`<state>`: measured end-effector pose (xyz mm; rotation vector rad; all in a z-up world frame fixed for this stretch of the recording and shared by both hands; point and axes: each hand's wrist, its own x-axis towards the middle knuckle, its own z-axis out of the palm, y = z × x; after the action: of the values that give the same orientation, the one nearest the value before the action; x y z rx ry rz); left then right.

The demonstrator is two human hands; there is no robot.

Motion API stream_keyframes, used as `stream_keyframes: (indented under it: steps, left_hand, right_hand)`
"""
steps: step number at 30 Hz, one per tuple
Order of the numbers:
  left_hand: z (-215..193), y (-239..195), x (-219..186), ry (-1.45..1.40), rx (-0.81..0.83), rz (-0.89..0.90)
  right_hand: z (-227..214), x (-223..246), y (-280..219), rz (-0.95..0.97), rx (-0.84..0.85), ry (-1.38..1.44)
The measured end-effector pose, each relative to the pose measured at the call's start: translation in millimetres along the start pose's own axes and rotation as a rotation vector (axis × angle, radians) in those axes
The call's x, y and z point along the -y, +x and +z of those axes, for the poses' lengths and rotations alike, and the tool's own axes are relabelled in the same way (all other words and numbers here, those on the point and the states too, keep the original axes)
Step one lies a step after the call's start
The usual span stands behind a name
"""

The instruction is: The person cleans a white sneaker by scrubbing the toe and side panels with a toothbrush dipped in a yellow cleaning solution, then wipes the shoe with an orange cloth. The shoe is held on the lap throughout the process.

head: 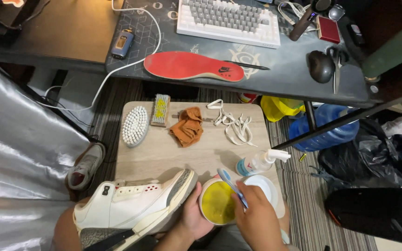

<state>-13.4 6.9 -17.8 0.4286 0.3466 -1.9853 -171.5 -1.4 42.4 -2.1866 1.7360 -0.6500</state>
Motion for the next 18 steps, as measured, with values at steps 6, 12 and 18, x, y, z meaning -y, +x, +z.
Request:
stream_keyframes:
  steps: [6,12,18]
  left_hand:
    - [5,-6,-2,-0.007,0.032,0.014]
    - [-28,9,5,0.056,0.217,0.032]
    - [-28,9,8,0.058,0.175,0.117]
  right_hand:
    - [9,3,19,0.067,0.044,0.0]
    - [12,-1,21,0.075,0.05,-0.09]
    - [23,-4,15,0.103,0.052,-0.197]
